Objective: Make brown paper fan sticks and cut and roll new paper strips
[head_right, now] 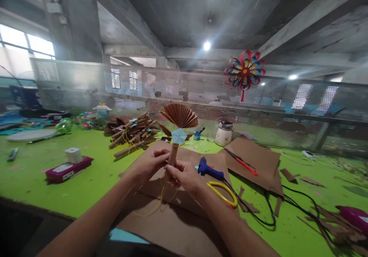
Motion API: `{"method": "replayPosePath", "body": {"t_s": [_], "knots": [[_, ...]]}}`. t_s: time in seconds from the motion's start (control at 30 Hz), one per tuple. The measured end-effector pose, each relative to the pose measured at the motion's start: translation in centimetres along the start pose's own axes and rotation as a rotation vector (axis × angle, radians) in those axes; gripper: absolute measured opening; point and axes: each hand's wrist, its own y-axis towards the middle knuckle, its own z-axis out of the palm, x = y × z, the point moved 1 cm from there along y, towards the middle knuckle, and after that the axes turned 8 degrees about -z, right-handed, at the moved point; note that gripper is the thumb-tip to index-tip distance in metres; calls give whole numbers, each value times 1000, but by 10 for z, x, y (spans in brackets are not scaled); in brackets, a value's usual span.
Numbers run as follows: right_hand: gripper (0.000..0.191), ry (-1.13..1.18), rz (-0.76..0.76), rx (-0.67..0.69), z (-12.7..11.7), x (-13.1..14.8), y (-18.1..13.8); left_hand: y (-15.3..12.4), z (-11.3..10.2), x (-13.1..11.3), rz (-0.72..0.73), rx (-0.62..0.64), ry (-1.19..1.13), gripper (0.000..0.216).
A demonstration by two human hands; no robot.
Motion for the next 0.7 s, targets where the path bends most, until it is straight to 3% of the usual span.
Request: {"method": "replayPosePath", "body": {"t_s": [0.13, 0.23, 0.37, 0.53, 0.7], "knots": [[40, -11, 7, -4, -1, -1, 0, 0, 1, -3, 80, -66, 170, 26], [40, -10, -14, 14, -3, -1, -1, -3, 5, -7, 81, -90, 152, 26], [40, 10, -16, 54, -5, 0, -2, -6, 6, -8, 57, -19, 73, 27], [41, 3, -2, 62, -4, 4, -2, -5, -1, -5, 46, 36, 156, 25], [43, 13, 28, 35, -5, 3, -1, -4, -3, -8, 84, -68, 280, 15]]}}
